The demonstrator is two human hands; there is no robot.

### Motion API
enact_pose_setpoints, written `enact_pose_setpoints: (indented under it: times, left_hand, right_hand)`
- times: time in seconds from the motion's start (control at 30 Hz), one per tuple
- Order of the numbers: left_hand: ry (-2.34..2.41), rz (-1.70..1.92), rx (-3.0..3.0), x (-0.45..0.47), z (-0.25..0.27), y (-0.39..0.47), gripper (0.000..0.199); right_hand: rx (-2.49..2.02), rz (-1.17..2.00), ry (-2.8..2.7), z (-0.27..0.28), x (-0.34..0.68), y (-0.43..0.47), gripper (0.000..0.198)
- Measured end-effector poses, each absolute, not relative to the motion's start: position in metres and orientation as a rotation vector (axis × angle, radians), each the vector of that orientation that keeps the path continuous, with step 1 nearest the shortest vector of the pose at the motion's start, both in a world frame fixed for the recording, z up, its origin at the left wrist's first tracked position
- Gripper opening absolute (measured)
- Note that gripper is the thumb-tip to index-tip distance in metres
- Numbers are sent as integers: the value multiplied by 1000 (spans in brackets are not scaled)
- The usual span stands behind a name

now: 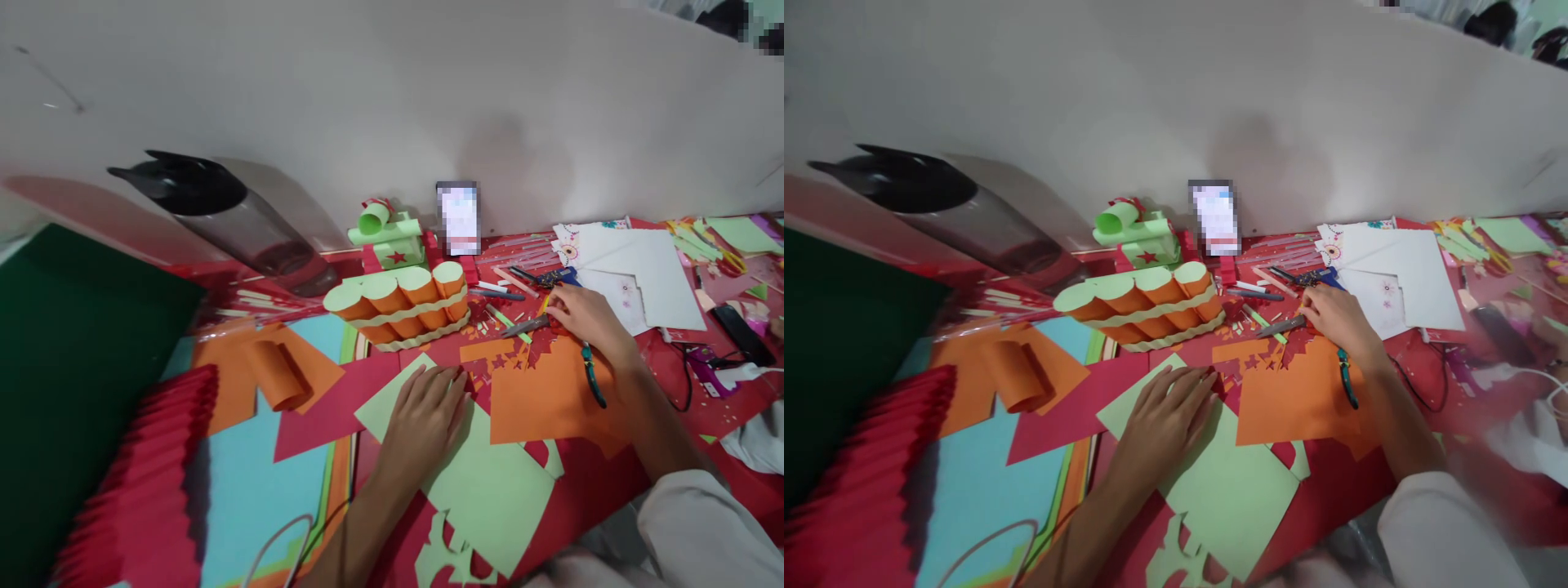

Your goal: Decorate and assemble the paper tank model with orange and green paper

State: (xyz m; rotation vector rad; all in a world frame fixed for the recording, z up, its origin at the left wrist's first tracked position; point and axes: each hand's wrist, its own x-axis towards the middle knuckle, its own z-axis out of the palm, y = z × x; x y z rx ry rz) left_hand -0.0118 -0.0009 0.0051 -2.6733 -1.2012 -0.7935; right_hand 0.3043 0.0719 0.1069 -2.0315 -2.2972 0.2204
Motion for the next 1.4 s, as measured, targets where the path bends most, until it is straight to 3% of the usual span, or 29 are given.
enact_pose_setpoints:
  times: [0.23,0.4,0.83,1.4]
  left_hand:
    - [-1175,-825,-2680,-15,7,1,25]
    - [-1176,-836,-2729,-13,8,-1,26]
    - [-1176,-934,-2802,-16,17,-4,26]
    - [-1190,-1014,-2807,-13,18,-6,23]
  right_hand:
    - [-1856,16,-2472,130,257,126,25]
    - [-1915,7,-2712,125,230,147,20]
    - [-1875,100,-2850,100,211,124,23]
    - [-2044,89,-2741,84,196,113,53]
